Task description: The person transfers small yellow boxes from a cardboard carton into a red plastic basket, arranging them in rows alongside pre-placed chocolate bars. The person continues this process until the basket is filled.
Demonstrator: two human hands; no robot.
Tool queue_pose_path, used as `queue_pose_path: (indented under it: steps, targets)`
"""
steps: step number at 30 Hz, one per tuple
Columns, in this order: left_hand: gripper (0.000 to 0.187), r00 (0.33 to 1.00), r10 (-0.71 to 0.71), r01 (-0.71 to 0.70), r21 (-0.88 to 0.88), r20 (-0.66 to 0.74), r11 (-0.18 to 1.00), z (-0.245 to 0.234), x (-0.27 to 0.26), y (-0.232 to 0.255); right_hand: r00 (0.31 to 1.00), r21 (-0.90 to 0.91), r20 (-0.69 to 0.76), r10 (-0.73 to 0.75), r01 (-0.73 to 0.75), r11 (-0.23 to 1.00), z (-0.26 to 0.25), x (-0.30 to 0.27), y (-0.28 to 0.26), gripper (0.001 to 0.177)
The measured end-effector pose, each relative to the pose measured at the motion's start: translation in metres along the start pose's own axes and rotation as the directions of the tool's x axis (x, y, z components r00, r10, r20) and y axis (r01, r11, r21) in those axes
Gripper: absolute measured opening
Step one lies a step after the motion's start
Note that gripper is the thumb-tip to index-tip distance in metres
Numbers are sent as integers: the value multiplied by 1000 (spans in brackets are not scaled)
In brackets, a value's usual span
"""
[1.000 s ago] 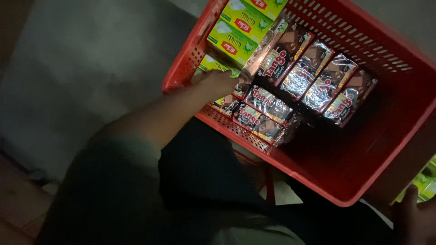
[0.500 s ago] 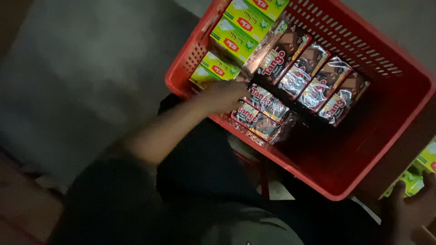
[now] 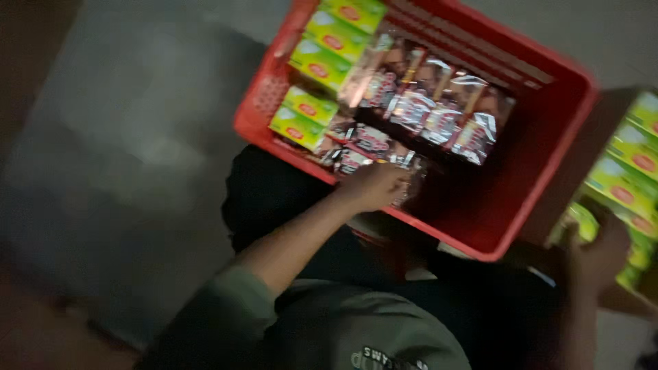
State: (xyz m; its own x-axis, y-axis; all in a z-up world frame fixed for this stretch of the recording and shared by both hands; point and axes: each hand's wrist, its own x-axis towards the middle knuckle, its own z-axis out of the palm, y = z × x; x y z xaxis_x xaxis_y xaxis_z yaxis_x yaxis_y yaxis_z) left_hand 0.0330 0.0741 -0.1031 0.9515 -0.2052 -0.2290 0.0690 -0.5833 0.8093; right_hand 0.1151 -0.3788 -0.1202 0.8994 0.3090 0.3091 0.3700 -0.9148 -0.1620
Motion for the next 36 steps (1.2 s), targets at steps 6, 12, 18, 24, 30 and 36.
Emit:
queue_pose_path:
  steps: [6,12,18,24,30,36]
  targets:
    - [22,1000,4,0,141,-26,990,2,-5,18,849,-74,188,494,-490,869,14,-21,-6,32]
    - [13,982,97,-29,380,-160,925,15,0,-11,829,-11,273,489,-505,863,7,-19,-17,30]
    - [19,965,100,24,465,-240,885,17,-1,-19,928,422,60,367,-357,833,-5,0,0,25]
    - [23,959,-200,264,379,-201,887,13,4,4,904,514,83,420,-400,759,-17,24,30,61]
    - [22,940,-263,328,361,-218,873,12,6,14,941,608,48,336,-294,737,11,31,51,80]
    - [22,917,-343,398,377,-206,836,12,8,18,912,600,90,399,-370,710,-13,29,39,82]
